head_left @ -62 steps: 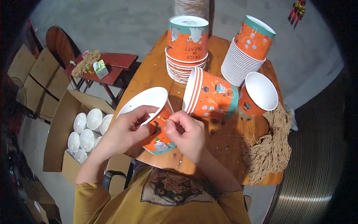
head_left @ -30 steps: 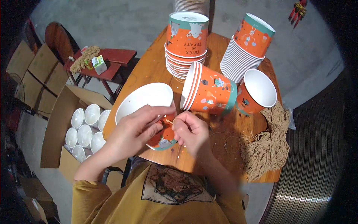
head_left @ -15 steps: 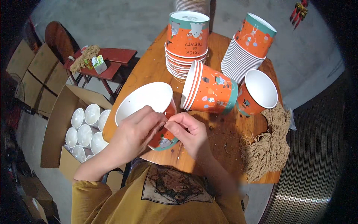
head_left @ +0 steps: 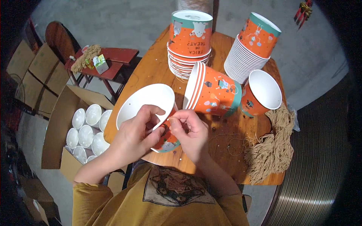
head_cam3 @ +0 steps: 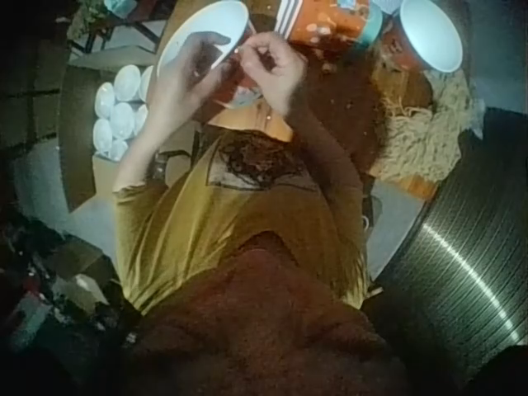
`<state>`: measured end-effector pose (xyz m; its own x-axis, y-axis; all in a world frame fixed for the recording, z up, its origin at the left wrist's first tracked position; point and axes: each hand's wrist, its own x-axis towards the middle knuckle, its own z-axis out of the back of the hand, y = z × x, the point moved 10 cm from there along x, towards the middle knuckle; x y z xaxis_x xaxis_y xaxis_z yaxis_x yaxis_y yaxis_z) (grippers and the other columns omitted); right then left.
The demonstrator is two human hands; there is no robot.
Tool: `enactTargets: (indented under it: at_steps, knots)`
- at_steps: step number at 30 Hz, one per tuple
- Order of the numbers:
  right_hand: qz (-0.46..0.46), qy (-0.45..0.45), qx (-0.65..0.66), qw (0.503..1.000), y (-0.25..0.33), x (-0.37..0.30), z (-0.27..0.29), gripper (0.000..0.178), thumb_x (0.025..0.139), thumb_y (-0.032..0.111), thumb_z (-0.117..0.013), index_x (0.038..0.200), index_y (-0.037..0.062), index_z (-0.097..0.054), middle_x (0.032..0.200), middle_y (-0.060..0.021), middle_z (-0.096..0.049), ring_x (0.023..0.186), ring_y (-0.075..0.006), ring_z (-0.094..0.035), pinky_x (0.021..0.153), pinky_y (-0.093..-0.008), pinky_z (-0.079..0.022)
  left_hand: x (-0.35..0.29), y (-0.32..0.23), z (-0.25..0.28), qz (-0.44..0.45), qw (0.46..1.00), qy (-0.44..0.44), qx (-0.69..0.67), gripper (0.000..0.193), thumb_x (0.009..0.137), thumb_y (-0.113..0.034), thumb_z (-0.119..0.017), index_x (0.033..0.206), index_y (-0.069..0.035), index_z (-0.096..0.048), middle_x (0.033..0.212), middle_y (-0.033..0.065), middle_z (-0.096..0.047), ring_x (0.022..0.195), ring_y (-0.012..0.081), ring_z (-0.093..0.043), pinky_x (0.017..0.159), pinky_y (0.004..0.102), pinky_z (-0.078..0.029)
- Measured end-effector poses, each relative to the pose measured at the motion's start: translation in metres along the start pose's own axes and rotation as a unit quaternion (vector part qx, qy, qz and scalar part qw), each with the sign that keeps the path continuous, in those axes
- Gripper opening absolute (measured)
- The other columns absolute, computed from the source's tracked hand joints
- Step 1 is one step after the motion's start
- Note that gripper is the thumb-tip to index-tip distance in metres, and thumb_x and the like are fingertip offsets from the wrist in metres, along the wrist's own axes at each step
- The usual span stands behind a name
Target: Threading and attaching string handles to patterned paper buckets at a workbench.
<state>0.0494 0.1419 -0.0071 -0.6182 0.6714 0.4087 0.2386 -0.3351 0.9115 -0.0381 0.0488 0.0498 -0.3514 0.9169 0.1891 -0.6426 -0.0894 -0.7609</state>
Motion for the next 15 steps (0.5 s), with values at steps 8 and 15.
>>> enactTargets:
  at_steps: [8, 15]
  knots:
    - [0.014, -0.009, -0.045, 0.999, 0.014, 0.001, 0.002, 0.009, 0.082, 0.001, -0.065, 0.089, 0.0017, -0.059, 0.079, -0.0076, -0.063, 0.071, -0.0118, -0.063, 0.067, -0.0267, -0.051, 0.001, 0.012, 0.0, 0.019, 0.999, 0.018, -0.018, 0.033, 0.086, -0.01, -0.062, 0.116, -0.002, -0.052, 0.073, 0.0078, -0.056, 0.061, 0.0147, -0.057, 0.057, 0.0287, -0.048]
    - [0.07, -0.012, -0.098, 0.993, 0.03, 0.0, 0.001, 0.01, 0.081, 0.0, -0.065, 0.089, 0.0026, -0.059, 0.078, -0.0102, -0.063, 0.068, -0.0165, -0.063, 0.062, -0.0291, -0.051, 0.001, 0.009, -0.001, 0.016, 0.999, 0.021, -0.021, 0.033, 0.085, -0.011, -0.062, 0.116, 0.0, -0.055, 0.077, 0.0117, -0.062, 0.065, 0.0175, -0.06, 0.06, 0.0296, -0.05]
